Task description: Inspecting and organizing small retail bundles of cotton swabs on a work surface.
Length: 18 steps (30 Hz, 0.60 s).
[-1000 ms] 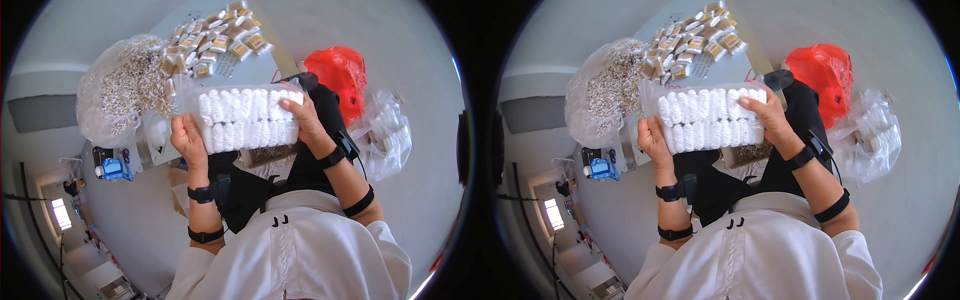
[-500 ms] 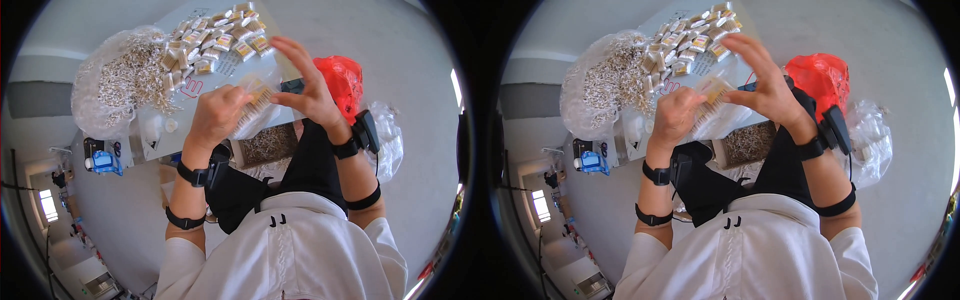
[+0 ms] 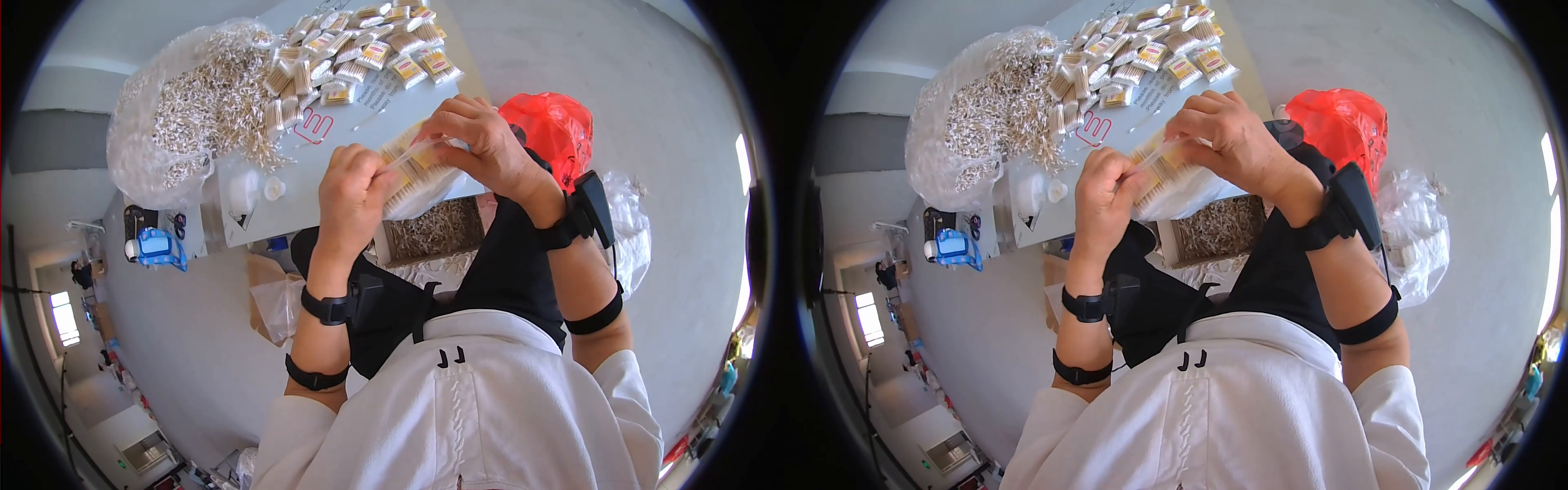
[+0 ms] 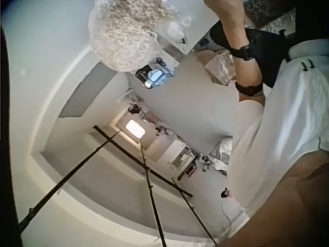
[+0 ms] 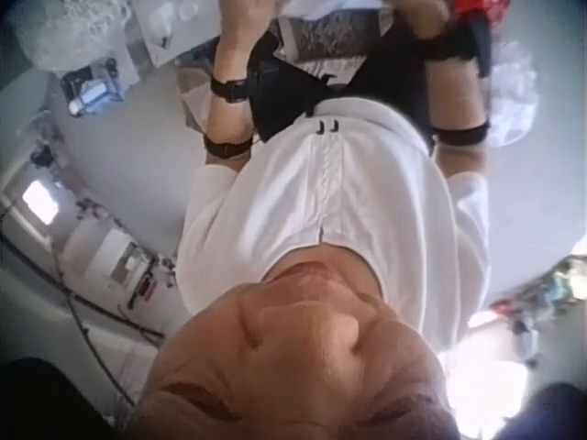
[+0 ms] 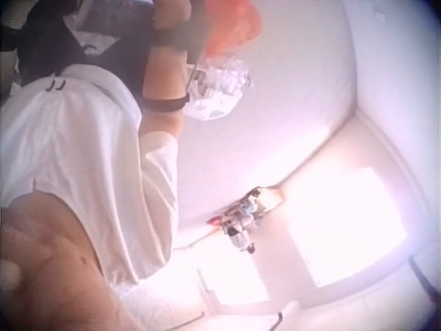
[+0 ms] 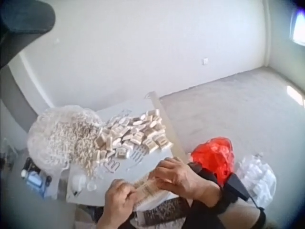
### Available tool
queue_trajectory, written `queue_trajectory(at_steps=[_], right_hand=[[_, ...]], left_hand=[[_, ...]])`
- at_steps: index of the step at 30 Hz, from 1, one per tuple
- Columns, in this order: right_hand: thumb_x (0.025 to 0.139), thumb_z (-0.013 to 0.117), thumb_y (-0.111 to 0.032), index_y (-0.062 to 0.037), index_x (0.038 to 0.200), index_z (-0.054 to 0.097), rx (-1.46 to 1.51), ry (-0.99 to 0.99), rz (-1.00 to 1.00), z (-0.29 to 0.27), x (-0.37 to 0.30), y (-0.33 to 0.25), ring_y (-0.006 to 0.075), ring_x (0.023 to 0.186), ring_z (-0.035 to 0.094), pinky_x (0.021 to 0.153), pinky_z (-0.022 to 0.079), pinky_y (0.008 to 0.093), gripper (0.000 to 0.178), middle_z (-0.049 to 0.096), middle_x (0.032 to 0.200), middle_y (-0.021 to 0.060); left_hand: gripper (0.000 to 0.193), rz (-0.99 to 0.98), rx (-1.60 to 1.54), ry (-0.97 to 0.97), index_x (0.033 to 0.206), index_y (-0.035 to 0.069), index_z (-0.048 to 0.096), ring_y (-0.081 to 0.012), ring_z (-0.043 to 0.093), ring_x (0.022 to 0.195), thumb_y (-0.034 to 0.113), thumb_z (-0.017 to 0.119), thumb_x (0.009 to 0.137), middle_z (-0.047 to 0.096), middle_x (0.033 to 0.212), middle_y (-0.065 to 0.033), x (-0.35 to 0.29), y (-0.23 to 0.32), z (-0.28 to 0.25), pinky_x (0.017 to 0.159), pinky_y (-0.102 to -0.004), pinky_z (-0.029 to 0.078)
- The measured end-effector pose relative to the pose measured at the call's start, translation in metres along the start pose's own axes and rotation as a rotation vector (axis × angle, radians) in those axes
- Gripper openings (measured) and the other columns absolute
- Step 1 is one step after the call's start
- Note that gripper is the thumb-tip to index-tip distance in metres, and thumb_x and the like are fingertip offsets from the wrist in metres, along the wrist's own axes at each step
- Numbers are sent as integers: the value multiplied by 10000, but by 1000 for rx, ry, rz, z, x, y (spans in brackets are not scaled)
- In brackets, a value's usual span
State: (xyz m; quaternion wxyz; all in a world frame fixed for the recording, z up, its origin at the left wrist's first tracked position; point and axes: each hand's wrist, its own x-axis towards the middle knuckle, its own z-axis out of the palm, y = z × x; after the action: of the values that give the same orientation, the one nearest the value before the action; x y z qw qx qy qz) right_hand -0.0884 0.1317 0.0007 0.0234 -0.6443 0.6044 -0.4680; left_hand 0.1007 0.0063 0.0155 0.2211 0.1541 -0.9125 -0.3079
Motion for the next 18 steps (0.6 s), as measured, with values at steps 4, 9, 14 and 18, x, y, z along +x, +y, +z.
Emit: queue_trajectory(at_steps=[4,9,14,18], right_hand=[[767,663,-92,-51,889,598,-111,-76,-73,2,6,-2,282,812,550,750,426,380,144,554,833,71],[755,654,-76,-49,862,566,-247,96,-95,15,10,-21,302,785,544,670,441,383,141,528,814,89],[788,625,-46,-40,848,535,-342,95,42,26,2,-12,348,765,554,647,458,432,108,521,817,120],[810,614,-46,-37,845,525,-269,114,62,17,5,-1,352,751,562,611,466,429,96,520,817,127]], left_hand=[[208,142,245,186,784,39,480,-315,518,754,14,681,736,516,756,-104,0,8,21,661,-418,428],[216,256,282,375,785,36,445,-335,509,692,1,656,752,492,742,-128,2,0,21,591,-434,416],[196,291,314,240,779,35,457,-323,523,672,9,650,756,493,720,-117,16,-10,20,573,-430,432],[190,272,275,190,765,36,477,-321,544,685,27,664,742,511,712,-116,26,-1,13,595,-434,450]])
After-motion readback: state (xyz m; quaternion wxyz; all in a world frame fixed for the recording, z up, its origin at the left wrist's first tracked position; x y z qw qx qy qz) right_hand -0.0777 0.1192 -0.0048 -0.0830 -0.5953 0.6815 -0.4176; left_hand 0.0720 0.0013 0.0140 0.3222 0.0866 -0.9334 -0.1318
